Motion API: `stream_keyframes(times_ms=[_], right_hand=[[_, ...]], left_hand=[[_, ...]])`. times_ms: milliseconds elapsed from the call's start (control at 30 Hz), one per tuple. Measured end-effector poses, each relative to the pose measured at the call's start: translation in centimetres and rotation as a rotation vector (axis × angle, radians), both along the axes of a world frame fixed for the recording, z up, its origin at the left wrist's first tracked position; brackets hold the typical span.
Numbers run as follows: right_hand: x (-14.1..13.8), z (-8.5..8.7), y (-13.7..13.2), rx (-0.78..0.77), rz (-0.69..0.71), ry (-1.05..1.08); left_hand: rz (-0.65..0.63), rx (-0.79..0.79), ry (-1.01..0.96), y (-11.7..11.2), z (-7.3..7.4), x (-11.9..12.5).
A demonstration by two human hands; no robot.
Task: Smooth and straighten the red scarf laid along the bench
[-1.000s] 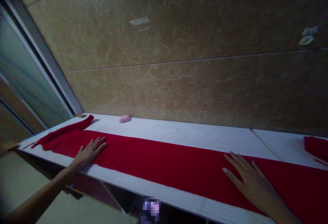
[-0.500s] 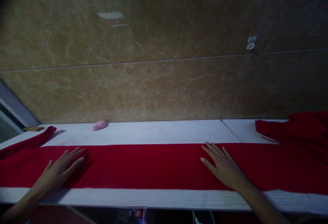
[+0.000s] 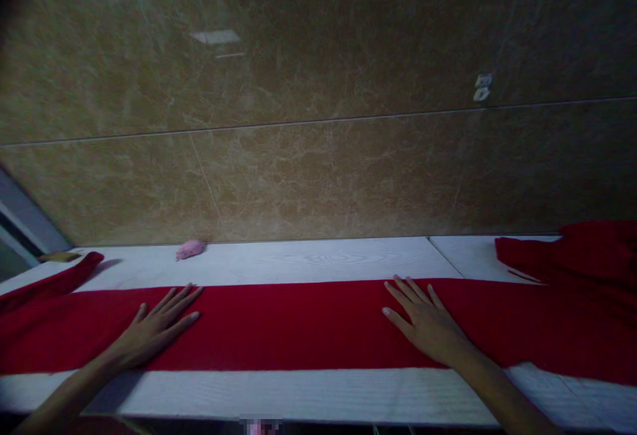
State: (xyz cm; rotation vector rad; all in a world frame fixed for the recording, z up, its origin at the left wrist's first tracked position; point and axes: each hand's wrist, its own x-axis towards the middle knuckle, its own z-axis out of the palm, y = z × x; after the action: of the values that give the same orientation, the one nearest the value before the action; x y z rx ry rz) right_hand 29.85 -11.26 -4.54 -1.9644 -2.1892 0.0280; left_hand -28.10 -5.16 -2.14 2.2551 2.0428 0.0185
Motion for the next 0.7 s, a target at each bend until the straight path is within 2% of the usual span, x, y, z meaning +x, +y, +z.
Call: stream_keyframes(times_ms=[200, 333, 533, 700], right_hand=[[-1.0, 0.6, 4.2, -0.026, -0.012, -0.014], [-1.7, 1.4, 5.8, -0.074, -0.034, -0.036], [-1.4, 1.0, 6.2, -0.041, -0.023, -0.004], [-1.1, 0.5, 6.2, 0.011, 0.009, 0.031]], left_hand=[[-0.001, 0.017, 0.027, 4.7, 0.1, -0.2], [0.009, 0.008, 0.049, 7.1, 0.1, -0.2], [-0.051, 0.041, 0.035, 7.2, -0.2, -0.6], [-0.022, 0.038, 0.014, 7.3, 1.4, 0.6]])
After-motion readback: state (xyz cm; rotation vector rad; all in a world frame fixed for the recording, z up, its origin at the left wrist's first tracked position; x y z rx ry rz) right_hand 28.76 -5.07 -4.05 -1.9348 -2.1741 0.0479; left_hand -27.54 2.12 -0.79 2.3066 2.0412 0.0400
